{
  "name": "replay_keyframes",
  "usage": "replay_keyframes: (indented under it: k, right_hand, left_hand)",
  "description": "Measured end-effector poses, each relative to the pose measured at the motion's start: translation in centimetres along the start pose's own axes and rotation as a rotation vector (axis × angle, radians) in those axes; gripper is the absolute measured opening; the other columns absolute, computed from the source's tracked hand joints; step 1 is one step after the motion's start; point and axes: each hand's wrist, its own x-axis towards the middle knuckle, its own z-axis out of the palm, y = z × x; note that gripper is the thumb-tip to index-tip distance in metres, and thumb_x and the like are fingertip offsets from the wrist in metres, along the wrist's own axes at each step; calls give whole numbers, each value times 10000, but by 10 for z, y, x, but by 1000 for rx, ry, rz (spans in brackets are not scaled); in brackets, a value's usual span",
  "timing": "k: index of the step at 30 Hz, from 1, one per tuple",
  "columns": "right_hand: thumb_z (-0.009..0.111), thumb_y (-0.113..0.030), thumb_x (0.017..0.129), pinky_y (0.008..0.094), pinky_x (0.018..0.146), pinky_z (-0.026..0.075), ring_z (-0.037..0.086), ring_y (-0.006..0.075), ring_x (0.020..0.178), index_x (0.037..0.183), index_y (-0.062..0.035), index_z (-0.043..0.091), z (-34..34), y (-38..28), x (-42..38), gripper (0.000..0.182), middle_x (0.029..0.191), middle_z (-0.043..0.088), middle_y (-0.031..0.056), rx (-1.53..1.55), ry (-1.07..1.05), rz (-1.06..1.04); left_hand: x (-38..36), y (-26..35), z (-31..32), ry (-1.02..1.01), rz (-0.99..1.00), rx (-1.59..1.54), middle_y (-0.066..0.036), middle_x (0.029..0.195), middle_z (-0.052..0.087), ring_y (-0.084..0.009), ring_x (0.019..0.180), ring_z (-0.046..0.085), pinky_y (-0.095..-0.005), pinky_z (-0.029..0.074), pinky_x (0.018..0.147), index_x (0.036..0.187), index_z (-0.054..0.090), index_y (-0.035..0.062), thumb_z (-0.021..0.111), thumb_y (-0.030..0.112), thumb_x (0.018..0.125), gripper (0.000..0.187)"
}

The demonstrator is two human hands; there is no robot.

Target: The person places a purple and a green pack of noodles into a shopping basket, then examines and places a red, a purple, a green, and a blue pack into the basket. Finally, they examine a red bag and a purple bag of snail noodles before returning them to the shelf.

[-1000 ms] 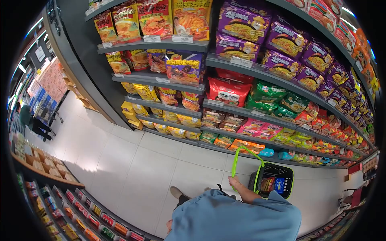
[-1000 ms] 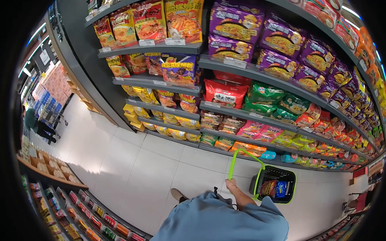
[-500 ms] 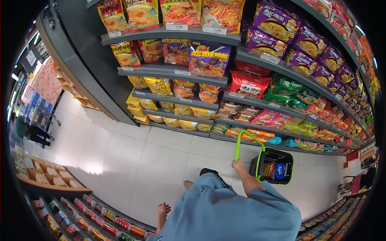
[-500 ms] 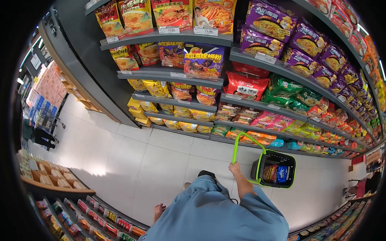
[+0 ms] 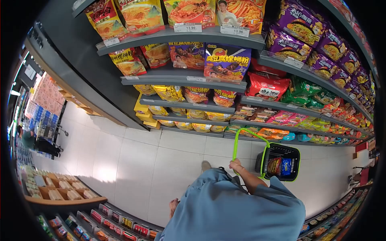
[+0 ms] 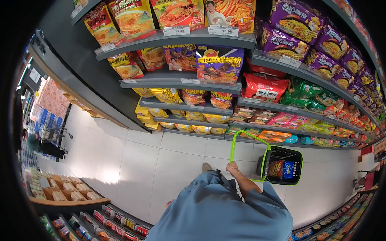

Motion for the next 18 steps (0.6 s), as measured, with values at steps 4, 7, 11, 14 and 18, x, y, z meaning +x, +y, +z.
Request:
replay_keyframes:
  k: [4,7,11,14,18]
  right_hand:
    - [498,-86,823,318,530,551,657,222,614,860,87,588,21,-41,2,198,738,653,171,93,-81,140]
    - [487,-135,834,340,600,541,658,213,618,821,49,614,36,-62,-1,224,717,661,133,-122,-188,-42]
    - [474,-216,858,353,639,519,654,206,615,830,10,635,90,-69,13,279,665,657,88,-75,-144,-58]
    - [479,-234,862,387,714,509,659,274,750,889,18,615,134,-78,15,288,784,668,144,-148,46,-111]
    - [486,-235,860,425,810,476,613,355,926,985,33,567,165,-127,-18,306,950,642,203,-143,139,-79]
  left_hand:
    - [19,71,-19,-64,80,54,-137,816,646,-209,712,599,-335,490,642,1023,612,-61,571,273,826,390]
    - [78,81,-18,-65,285,147,-120,793,638,-171,684,596,-289,484,578,1037,597,-54,564,283,856,383]
    - [116,130,-13,-132,265,76,-113,752,632,-173,675,599,-291,479,566,1014,609,-48,552,306,873,386]
    - [138,169,-24,-279,507,334,-117,865,635,-196,747,633,-307,519,625,1064,593,-35,563,356,879,434]
    - [122,235,-33,-587,449,339,-84,918,629,-188,758,634,-291,513,624,1115,573,1,549,377,890,440]
